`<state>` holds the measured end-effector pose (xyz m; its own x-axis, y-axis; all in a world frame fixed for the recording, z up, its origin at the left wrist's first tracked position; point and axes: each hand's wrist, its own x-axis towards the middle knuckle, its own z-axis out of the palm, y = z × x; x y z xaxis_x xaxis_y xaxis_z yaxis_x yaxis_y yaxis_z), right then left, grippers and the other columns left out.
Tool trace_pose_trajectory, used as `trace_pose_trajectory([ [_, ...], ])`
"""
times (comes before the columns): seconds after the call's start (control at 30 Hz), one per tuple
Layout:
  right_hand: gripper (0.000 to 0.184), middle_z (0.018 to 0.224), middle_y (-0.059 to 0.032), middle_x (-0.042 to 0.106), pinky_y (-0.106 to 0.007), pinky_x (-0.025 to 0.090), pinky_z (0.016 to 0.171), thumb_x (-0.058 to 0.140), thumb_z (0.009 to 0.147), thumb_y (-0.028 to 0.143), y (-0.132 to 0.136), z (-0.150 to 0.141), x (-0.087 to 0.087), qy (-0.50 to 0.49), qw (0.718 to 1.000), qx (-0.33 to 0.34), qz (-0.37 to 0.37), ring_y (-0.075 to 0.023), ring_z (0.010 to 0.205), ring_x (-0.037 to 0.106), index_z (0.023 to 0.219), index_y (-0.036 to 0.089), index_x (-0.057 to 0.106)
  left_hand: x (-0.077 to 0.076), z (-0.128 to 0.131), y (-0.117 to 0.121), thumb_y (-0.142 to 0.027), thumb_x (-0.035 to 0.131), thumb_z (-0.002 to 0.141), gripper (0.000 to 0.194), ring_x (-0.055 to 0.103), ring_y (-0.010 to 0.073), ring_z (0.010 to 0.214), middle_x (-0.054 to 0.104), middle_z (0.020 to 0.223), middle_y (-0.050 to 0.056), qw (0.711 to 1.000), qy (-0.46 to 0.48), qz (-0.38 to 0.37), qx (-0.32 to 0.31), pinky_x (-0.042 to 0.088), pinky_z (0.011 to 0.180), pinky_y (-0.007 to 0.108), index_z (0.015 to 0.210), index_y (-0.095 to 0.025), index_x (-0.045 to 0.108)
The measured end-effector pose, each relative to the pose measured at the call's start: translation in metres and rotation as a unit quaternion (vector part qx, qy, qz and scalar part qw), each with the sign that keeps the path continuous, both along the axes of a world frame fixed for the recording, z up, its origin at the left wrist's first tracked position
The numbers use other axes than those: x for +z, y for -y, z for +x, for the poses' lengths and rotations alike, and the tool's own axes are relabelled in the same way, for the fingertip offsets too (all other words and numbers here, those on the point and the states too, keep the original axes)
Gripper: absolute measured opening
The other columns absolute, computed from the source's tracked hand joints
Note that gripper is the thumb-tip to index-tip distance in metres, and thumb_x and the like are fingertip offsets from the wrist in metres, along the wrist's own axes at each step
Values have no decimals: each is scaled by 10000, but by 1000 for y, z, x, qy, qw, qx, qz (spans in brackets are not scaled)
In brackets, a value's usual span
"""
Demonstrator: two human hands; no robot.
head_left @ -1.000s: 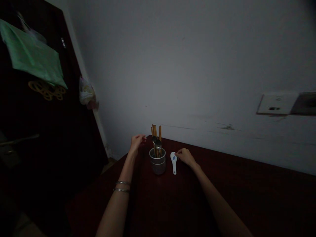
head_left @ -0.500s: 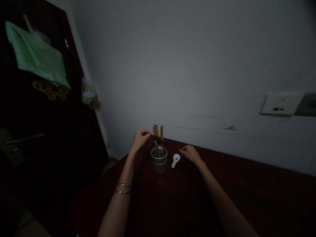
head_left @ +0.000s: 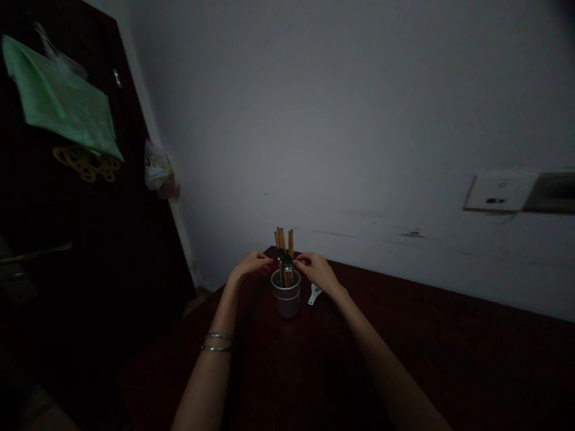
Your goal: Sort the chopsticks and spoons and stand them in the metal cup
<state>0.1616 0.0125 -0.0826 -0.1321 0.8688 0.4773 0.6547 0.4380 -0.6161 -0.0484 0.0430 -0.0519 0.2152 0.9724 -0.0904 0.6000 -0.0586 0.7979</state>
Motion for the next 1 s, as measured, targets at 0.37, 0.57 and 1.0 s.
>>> trace_pose_trajectory([
  [0.37, 230, 735, -33, 647, -223, 377, 577, 530, 745, 384, -5, -17, -20, -19, 998, -57, -29, -141, 661, 576, 759, 203, 671, -4, 2, 4, -370, 618, 668, 301, 616, 139, 578, 662, 694, 48, 990, -19, -104, -90, 430, 515, 227, 857, -137, 642],
  [0.57, 240, 844, -50, 628, -242, 409, 662, 577, 708, 355, -9, -20, -26, -38, 996, -75, 5, -170, 800, 569, 864, 199, 671, -7, 2, 1, -363, 609, 696, 296, 612, 140, 567, 653, 628, 44, 989, -11, -98, -106, 437, 509, 228, 870, -127, 649],
  [1.0, 230, 822, -48, 652, -244, 362, 581, 502, 770, 373, 12, -14, -8, 69, 988, -134, 18, -187, 803, 573, 732, 225, 674, -6, 3, 2, -405, 605, 692, 336, 622, 150, 575, 671, 701, 63, 989, -24, -88, -119, 436, 504, 233, 882, -132, 656],
])
